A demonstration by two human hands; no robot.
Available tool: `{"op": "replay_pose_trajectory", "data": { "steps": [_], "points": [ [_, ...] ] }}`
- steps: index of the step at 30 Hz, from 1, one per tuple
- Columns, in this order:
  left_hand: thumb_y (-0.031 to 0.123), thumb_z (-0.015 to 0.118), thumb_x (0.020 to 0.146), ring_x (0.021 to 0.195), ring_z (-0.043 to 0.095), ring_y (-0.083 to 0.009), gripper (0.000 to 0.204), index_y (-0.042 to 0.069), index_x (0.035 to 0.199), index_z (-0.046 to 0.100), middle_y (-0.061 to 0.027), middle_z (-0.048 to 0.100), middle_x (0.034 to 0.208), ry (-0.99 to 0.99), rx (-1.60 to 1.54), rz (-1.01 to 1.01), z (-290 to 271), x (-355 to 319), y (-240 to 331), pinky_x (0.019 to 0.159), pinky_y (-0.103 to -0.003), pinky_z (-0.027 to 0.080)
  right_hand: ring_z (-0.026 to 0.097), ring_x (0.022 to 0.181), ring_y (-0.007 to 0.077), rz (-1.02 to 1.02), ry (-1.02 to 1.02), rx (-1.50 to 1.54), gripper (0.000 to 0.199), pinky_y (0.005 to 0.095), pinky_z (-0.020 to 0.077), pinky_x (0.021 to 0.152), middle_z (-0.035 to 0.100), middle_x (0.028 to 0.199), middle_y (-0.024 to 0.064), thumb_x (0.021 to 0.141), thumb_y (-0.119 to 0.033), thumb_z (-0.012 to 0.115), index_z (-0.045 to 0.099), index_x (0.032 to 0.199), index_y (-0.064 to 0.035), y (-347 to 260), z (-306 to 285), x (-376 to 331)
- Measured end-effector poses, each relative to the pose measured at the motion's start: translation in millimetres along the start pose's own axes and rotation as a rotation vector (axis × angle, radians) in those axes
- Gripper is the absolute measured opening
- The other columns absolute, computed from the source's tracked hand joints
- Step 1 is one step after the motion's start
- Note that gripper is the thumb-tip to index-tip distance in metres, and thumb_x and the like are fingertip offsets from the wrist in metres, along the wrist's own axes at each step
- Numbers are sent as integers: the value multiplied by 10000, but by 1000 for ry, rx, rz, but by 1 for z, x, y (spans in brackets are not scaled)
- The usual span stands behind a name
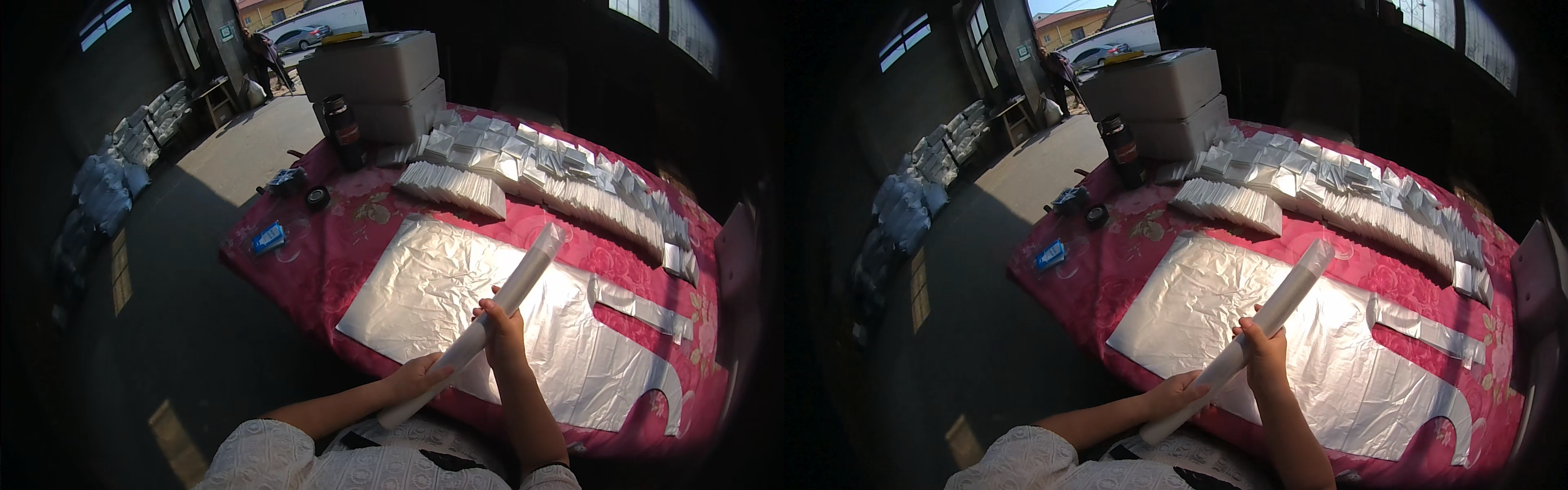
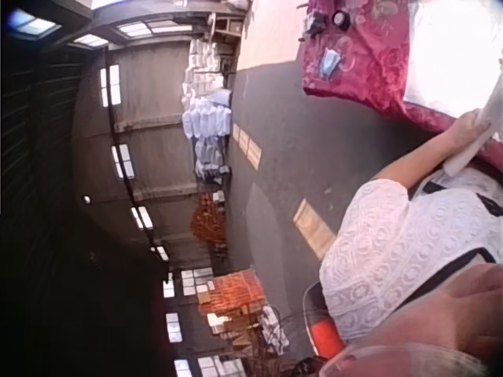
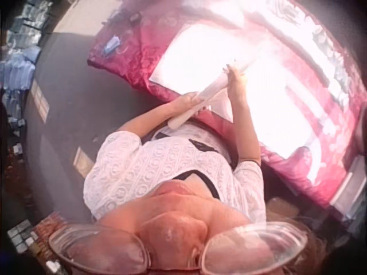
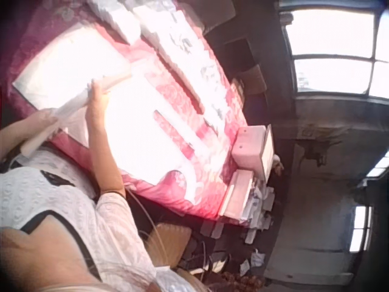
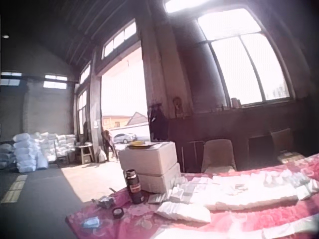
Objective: The person unrolls a roll of white paper on a table covered with a pink cloth, tears off a sheet, and folds it into a small packet. This process is repeated multiple times, creating a stack of folded paper packets.
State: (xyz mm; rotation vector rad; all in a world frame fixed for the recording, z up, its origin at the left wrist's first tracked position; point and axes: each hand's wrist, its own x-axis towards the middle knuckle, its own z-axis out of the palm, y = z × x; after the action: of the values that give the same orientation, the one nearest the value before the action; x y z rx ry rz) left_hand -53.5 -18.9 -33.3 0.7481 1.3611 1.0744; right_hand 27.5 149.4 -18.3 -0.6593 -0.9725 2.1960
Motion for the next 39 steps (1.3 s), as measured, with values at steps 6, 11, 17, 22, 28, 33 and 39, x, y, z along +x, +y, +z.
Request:
{"op": "replay_pose_trajectory", "data": {
  "steps": [6, 11, 17, 22, 28, 33, 39],
  "points": [
    [437, 481, 903, 670, 534, -95, 448, 45, 1117, 446, -34, 543, 824, -274, 2, -208, -20, -33, -8, 628, -239, 460, 540, 856, 188, -114, 121, 74, 538, 316, 436, 826, 537, 917, 94, 792, -161, 634, 374, 1222, 28, -35, -72, 35],
    [420, 516, 891, 641, 497, -71, 397, 57, 1049, 484, -3, 517, 794, -338, 20, -235, -26, -53, -28, 604, -216, 430, 554, 810, 141, -180, 231, -54, 337, 265, 460, 740, 570, 934, 56, 828, -162, 581, 494, 1125, -30, -70, -121, 26],
    [297, 544, 892, 639, 520, -96, 290, 67, 1049, 461, -22, 524, 774, -273, -164, -403, -31, -59, -33, 553, -239, 465, 575, 763, 103, -104, 187, -313, 230, 206, 455, 640, 615, 892, 46, 858, -167, 578, 569, 1050, -40, -83, -130, 18],
    [338, 601, 841, 655, 551, -114, 420, 66, 1104, 421, -45, 549, 797, -256, -228, -424, -32, -63, -35, 574, -276, 492, 533, 586, 76, 89, 82, -491, 255, 213, 452, 468, 611, 869, 49, 858, -235, 599, 592, 1001, -24, -83, -123, 11],
    [378, 637, 810, 656, 550, -114, 509, 67, 1144, 411, -47, 551, 805, -291, -217, -408, -35, -61, -32, 578, -274, 485, 522, 554, 38, 145, -32, -658, 251, 180, 397, 483, 605, 732, 5, 881, -266, 578, 607, 976, -34, -77, -120, 18],
    [374, 635, 809, 651, 551, -114, 536, 60, 1176, 403, -50, 556, 797, -265, -176, -375, -29, -64, -28, 581, -273, 484, 498, 574, 46, 259, -186, -774, 230, 201, 418, 543, 576, 673, -16, 829, -264, 649, 628, 845, -35, -79, -106, 16],
    [373, 642, 795, 657, 569, -122, 540, 35, 1156, 425, -73, 581, 810, -213, -82, -406, -26, -64, -27, 607, -284, 499, 504, 580, 55, 179, -220, -766, 171, 202, 412, 536, 581, 664, -7, 808, -198, 676, 629, 793, -34, -72, -111, 19]
  ]
}}
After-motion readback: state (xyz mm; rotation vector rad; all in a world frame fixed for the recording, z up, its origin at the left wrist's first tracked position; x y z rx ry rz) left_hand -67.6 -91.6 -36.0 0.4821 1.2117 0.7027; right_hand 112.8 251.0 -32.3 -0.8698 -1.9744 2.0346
